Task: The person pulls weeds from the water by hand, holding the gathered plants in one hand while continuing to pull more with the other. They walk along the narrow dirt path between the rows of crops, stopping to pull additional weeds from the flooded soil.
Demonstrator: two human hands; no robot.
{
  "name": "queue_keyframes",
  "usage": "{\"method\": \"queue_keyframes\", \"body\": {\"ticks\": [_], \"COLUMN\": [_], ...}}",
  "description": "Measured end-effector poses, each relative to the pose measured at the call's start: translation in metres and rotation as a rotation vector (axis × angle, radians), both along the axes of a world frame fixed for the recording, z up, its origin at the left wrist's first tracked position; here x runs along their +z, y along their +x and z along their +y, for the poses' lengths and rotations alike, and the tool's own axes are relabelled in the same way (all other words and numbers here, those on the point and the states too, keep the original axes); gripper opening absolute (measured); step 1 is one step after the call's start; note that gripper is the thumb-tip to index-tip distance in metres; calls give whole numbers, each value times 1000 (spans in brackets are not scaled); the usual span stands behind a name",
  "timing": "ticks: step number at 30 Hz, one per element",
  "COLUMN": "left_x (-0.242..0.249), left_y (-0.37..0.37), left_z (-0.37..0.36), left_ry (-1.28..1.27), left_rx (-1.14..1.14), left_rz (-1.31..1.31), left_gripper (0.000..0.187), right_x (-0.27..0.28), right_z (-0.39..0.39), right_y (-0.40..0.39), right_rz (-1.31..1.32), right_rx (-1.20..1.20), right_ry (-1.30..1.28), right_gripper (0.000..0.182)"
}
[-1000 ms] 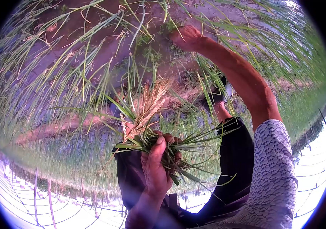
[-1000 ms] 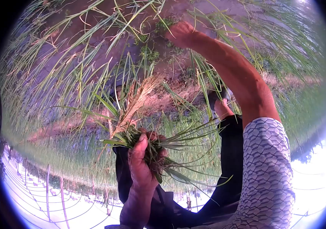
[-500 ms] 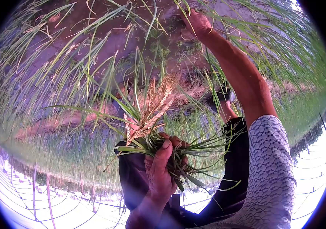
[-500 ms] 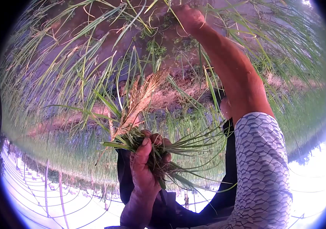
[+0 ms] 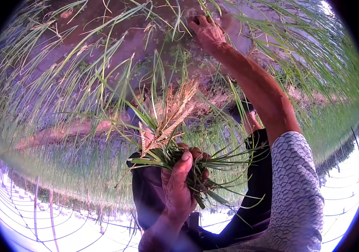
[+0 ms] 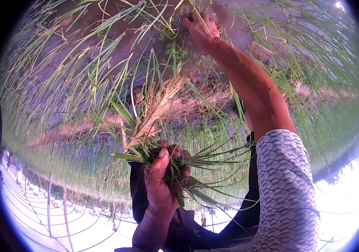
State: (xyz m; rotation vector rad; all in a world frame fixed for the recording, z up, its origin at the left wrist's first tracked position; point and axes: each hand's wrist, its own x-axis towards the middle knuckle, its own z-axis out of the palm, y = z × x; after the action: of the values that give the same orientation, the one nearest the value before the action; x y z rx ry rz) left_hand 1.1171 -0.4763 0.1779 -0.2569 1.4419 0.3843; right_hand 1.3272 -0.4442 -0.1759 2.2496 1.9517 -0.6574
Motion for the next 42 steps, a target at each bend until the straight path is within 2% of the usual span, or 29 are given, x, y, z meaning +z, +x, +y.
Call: {"method": "queue_keyframes", "body": {"ticks": [1,5,8,9,13,16,17,21,24,28,29,32,33,36,37,40,41,42], "left_x": [-1,1,2,3,8,7,7,4,-1,-1,0,3,1,1,2,2,2,2], "left_y": [-2,-4,-4,-5,-2,-4,-5,-12,-19,-19,-18,-15,-14,-13,-12,-12,-13,-12], "left_z": [0,5,6,6,7,7,7,9,9,12,12,12,12,11,11,10,10,9], "left_ry": [-4,-35,-14,4,10,9,7,26,33,-10,-18,-19,-11,-56,-60,-34,-14,5], "left_rx": [-3,-23,6,8,-13,12,25,38,52,60,55,29,23,39,34,26,26,26], "left_rz": [7,43,29,22,53,70,78,62,57,53,60,53,46,59,63,62,48,32], "left_gripper": [23,22,23,23,25,27,27,27,25,22,22,22,22,32,34,38,39,41], "right_x": [-8,-20,-35,-26,20,15,-8,-21,-35,-39,-37,-28,-23,-19,-18,7,-10,-11], "right_z": [-3,6,-3,-3,2,0,-3,5,13,11,12,22,21,13,14,34,34,36], "right_y": [-1,2,8,10,12,5,4,-20,-27,-26,-27,-30,-27,-12,-10,-13,-16,-21], "right_rz": [43,66,139,286,352,303,256,286,212,286,285,272,456,499,450,429,397,346], "right_rx": [1,108,79,15,-20,-24,76,134,282,300,263,-83,-297,-349,-449,-526,-464,-412], "right_ry": [149,17,108,27,-373,-150,-125,-12,111,124,193,-37,-121,19,29,6,135,155], "right_gripper": [48,42,42,43,46,52,55,55,55,41,35,34,34,38,43,51,61,61]}}
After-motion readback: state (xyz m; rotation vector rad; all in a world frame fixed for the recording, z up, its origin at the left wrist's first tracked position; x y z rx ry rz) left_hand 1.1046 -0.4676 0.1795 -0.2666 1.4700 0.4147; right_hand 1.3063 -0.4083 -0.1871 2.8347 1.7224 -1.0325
